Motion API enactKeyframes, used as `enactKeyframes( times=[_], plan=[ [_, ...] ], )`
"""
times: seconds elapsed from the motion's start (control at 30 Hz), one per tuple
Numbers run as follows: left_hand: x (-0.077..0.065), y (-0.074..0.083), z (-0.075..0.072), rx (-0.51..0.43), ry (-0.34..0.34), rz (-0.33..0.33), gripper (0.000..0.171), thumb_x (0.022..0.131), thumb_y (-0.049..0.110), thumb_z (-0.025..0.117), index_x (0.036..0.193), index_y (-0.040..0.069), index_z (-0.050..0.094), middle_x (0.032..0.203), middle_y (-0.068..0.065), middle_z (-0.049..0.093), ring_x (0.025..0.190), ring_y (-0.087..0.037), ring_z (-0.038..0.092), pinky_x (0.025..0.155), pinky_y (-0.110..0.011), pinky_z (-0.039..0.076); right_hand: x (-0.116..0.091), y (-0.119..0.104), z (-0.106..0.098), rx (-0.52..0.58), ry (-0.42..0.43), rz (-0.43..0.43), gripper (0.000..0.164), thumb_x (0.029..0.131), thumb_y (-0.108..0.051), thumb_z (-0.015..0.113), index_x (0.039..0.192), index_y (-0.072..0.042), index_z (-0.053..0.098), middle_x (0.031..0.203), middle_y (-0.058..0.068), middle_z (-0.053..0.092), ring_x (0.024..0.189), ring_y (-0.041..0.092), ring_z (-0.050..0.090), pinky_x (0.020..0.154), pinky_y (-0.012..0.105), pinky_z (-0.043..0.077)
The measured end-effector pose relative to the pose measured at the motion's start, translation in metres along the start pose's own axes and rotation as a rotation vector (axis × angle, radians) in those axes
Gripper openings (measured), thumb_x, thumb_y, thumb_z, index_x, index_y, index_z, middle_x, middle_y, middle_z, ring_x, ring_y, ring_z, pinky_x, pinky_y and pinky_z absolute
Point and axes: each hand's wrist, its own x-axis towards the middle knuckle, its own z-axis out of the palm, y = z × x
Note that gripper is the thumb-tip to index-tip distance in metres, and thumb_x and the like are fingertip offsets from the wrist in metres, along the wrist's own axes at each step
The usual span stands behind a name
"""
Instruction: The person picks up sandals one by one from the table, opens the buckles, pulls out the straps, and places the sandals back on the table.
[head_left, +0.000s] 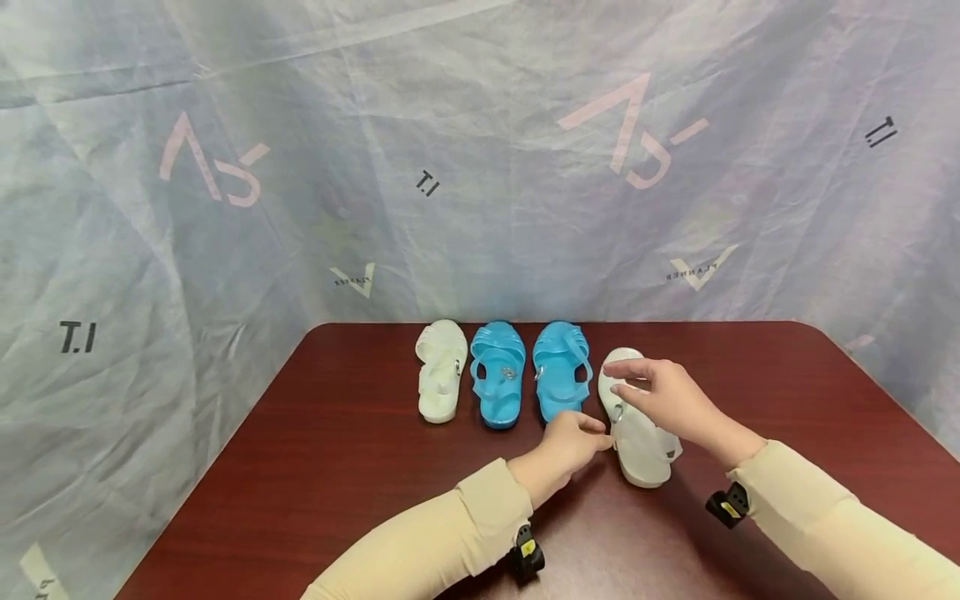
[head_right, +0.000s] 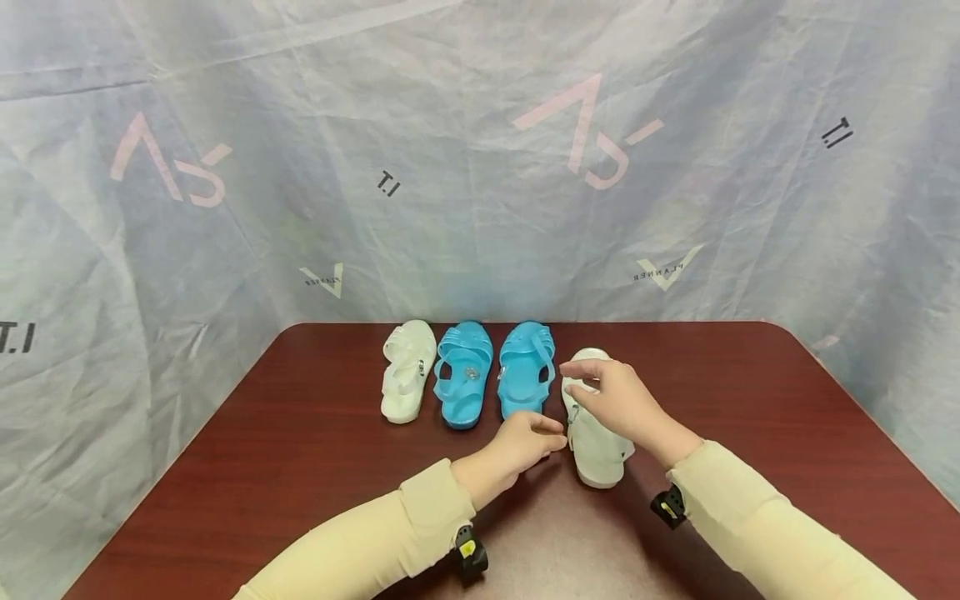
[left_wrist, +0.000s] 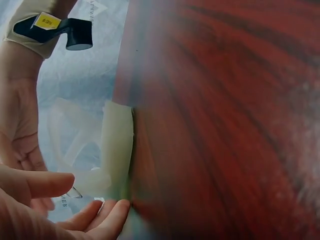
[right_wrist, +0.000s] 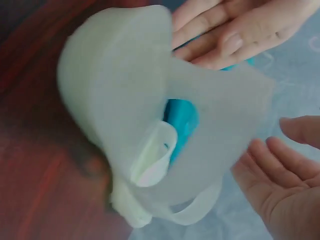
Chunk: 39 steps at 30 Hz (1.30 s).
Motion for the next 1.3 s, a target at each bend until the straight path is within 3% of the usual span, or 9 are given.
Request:
enactKeyframes(
  times=[0.33, 0.53, 0.77, 1.03, 1.3],
  plan=[
    [0.0, 0.005, 0.007, -0.011, -0.007, 0.031, 0.007, 0.081, 0.006, 0.076, 0.087, 0.005, 0.073, 0.075, -0.001, 0.065, 0.066, -0.013, 0.059, 0.056, -0.022, 0.047, -0.013, 0.027, -0.001, -0.085, -0.001, 0.031, 0.028, 0.09, -0.011, 0.068, 0.114, 0.002, 0.069, 0.109, 0.016, 0.071, 0.099, 0.031, 0.069, 0.076, 0.034, 0.058],
    [0.002, 0.003, 0.008, 0.044, 0.037, 0.057, 0.007, 0.079, 0.004, 0.077, 0.083, 0.007, 0.072, 0.067, 0.0, 0.062, 0.058, -0.011, 0.057, 0.052, -0.021, 0.046, -0.023, 0.045, 0.005, -0.005, -0.056, 0.141, 0.026, 0.088, -0.022, 0.072, 0.108, -0.006, 0.075, 0.107, 0.009, 0.073, 0.103, 0.026, 0.065, 0.071, 0.02, 0.053],
    [0.006, 0.003, 0.003, 0.057, 0.034, 0.101, 0.005, 0.08, 0.001, 0.076, 0.082, 0.005, 0.073, 0.064, -0.001, 0.064, 0.054, -0.01, 0.057, 0.05, -0.021, 0.048, -0.025, 0.05, 0.008, 0.092, -0.077, 0.201, 0.03, 0.087, -0.027, 0.072, 0.11, -0.007, 0.074, 0.112, 0.011, 0.072, 0.106, 0.026, 0.062, 0.073, 0.022, 0.053],
    [0.014, -0.001, 0.001, -0.011, 0.023, 0.161, 0.004, 0.083, -0.001, 0.072, 0.083, 0.001, 0.076, 0.068, -0.009, 0.07, 0.057, -0.011, 0.064, 0.057, -0.02, 0.055, -0.019, 0.05, 0.005, 0.175, -0.177, 0.209, 0.033, 0.088, -0.025, 0.071, 0.113, -0.002, 0.072, 0.112, 0.015, 0.071, 0.102, 0.022, 0.063, 0.076, 0.025, 0.053],
    [0.02, -0.001, -0.004, 0.119, 0.045, 0.244, 0.006, 0.082, 0.004, 0.075, 0.08, 0.009, 0.078, 0.063, 0.0, 0.068, 0.055, -0.002, 0.057, 0.053, -0.014, 0.045, -0.016, 0.05, 0.008, 0.235, -0.191, 0.219, 0.035, 0.088, -0.023, 0.072, 0.113, 0.002, 0.07, 0.109, 0.014, 0.071, 0.091, 0.01, 0.061, 0.074, 0.024, 0.052]
  ],
)
